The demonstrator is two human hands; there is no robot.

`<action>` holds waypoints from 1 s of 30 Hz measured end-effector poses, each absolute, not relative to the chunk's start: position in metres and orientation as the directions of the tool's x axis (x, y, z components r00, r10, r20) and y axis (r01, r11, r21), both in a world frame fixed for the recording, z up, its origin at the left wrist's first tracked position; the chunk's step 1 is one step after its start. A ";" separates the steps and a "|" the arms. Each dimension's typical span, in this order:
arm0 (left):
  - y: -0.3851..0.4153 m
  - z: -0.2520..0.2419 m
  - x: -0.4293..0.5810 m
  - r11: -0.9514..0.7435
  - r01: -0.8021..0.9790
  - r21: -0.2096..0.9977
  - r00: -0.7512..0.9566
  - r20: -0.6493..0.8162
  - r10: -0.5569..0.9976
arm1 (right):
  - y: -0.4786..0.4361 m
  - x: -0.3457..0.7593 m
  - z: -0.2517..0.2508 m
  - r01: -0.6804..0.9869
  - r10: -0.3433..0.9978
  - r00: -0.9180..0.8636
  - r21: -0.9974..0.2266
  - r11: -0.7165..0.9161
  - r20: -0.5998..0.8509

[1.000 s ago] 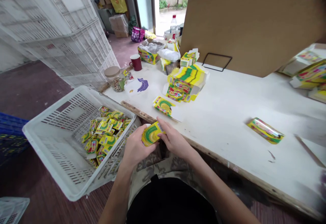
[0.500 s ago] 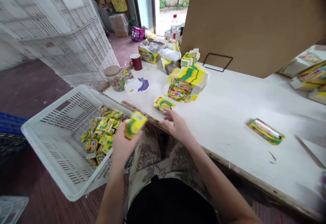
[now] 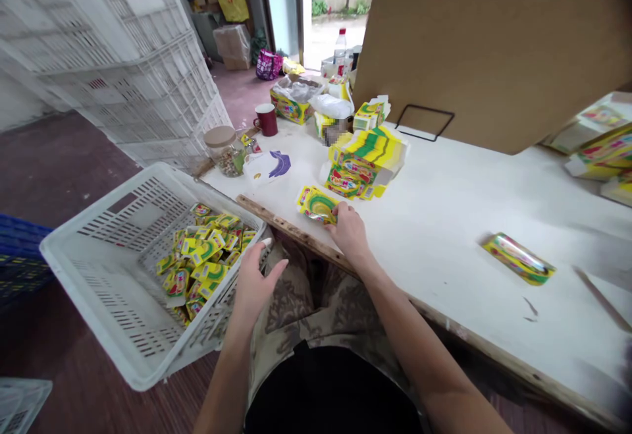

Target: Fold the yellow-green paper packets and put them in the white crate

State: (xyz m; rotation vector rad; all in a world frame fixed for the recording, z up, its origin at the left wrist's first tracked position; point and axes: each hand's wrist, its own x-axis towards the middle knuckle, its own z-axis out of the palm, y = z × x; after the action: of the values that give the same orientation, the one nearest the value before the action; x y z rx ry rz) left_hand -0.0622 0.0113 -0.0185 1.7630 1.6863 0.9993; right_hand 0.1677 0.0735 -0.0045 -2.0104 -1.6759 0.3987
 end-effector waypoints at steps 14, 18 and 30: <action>0.007 0.024 -0.002 -0.126 -0.580 0.805 -0.140 0.054 0.989 | 0.000 0.114 0.028 0.100 0.955 -0.283 -0.988 0.116 0.084; 0.010 0.041 0.001 -0.218 -0.666 0.714 -0.248 0.064 0.967 | -0.012 0.104 0.035 -0.059 0.957 -0.223 -0.983 0.176 0.184; 0.004 0.027 -0.001 -0.050 -0.576 0.816 -0.298 -0.152 0.942 | -0.014 0.106 0.036 0.052 0.932 -0.350 -0.991 0.123 0.097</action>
State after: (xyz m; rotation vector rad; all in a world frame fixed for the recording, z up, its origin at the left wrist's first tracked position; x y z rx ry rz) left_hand -0.0005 0.0036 0.0271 0.5222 0.9834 1.6337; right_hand 0.1057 -0.0135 0.0362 -0.9889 -1.5721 1.3404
